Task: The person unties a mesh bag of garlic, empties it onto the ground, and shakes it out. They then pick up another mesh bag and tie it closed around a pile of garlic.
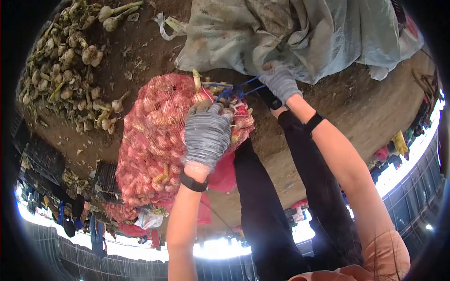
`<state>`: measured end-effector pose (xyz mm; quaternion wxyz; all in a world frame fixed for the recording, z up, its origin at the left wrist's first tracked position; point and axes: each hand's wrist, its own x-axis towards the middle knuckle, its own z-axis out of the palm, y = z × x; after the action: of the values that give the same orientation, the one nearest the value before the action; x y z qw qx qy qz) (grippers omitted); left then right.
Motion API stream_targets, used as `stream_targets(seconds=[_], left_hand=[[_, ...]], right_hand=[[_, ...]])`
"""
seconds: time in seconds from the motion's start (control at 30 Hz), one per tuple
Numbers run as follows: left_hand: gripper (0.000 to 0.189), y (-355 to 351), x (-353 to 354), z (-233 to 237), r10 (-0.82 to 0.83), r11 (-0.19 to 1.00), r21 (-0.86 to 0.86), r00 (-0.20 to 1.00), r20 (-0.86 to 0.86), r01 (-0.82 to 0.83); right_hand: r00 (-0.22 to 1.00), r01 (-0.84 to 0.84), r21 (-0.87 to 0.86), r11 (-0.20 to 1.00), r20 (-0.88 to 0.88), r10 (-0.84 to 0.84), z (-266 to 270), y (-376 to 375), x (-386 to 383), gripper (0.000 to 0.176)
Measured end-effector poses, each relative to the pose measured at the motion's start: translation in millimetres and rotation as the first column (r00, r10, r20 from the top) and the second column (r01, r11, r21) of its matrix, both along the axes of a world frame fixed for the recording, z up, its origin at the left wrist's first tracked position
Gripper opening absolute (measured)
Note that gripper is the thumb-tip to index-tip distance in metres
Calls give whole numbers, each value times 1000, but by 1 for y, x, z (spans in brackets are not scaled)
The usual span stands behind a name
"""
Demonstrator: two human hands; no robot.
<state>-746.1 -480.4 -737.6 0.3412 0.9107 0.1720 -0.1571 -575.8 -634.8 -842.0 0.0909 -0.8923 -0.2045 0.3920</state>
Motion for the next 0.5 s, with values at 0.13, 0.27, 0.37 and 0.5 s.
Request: stream_targets(seconds=[0.13, 0.27, 0.37, 0.5], left_hand=[[17, -1, 1, 2, -7, 1000, 12, 1000, -15, 8], [17, 0, 4, 2, -30, 999, 27, 999, -14, 31], [14, -1, 7, 3, -21, 1000, 8, 998, -55, 22], [13, 3, 6, 5, -24, 1000, 5, 995, -94, 24]], right_hand=[[700, 631, -75, 772, -373, -609, 21, 8, -3, 30], [516, 683, -169, 710, -578, -633, 24, 20, -10, 42], [776, 174, 22, 985, -618, -123, 34, 40, -18, 50], [745, -121, 234, 965, -621, 244, 45, 55, -58, 53]])
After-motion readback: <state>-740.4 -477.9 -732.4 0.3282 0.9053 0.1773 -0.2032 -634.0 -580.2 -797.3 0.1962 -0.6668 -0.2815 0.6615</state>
